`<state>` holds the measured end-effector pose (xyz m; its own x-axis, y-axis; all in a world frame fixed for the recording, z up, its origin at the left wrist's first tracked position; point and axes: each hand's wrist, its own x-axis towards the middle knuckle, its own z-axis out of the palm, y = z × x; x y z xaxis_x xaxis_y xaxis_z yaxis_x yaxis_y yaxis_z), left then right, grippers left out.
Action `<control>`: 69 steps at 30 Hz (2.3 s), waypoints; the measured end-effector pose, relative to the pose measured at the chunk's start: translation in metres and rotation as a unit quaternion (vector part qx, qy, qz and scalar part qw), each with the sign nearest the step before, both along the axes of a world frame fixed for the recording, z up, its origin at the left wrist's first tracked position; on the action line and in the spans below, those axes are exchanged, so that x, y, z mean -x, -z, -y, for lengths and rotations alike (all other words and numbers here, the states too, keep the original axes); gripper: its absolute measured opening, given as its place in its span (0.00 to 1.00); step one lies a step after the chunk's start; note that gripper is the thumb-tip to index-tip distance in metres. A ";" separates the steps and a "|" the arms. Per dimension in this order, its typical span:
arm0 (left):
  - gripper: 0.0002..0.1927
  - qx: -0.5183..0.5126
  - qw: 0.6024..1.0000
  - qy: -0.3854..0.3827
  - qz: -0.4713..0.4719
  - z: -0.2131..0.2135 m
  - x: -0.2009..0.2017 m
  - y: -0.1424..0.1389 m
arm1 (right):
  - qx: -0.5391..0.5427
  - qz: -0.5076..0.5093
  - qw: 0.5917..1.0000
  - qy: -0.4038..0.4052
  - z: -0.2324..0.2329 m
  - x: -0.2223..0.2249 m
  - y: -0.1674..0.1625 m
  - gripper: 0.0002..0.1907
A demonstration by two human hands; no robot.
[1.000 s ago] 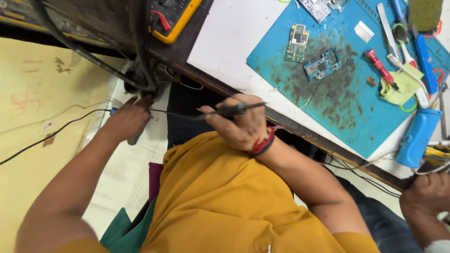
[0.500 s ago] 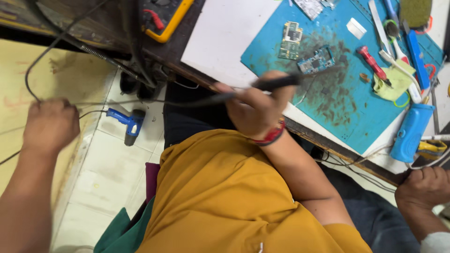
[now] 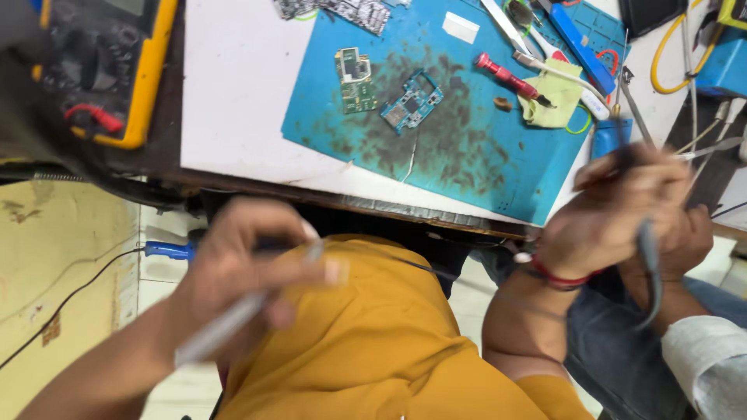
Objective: The person solders a small circuit board on a repair bench, holding the board with tweezers while applying a soldering iron to its components. They use a hot air gun on the board, reposition it, and continue soldering and probing the board with tools.
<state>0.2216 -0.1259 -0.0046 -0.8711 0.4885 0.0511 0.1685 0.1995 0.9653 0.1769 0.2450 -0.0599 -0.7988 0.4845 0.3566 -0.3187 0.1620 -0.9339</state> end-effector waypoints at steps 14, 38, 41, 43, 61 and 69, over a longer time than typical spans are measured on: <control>0.17 0.157 0.965 -0.131 -0.167 -0.045 0.081 0.053 | -0.054 0.180 0.968 -0.164 0.037 0.006 0.039 0.07; 0.10 -0.015 0.977 -0.203 -0.071 -0.107 0.126 0.082 | -0.153 0.163 0.960 -0.171 0.045 0.024 0.039 0.10; 0.10 -0.010 0.977 -0.200 -0.077 -0.107 0.126 0.082 | -0.160 0.144 0.959 -0.182 0.044 0.025 0.039 0.10; 0.10 -0.009 0.977 -0.200 -0.076 -0.107 0.126 0.082 | -0.160 0.158 0.959 -0.174 0.045 0.025 0.039 0.10; 0.08 -0.024 0.975 -0.205 -0.087 -0.105 0.122 0.082 | -0.198 0.230 0.949 -0.091 0.037 0.019 0.006 0.06; 0.08 -0.036 0.974 -0.204 -0.096 -0.103 0.118 0.082 | -0.335 0.302 0.883 -0.128 0.030 0.033 -0.043 0.06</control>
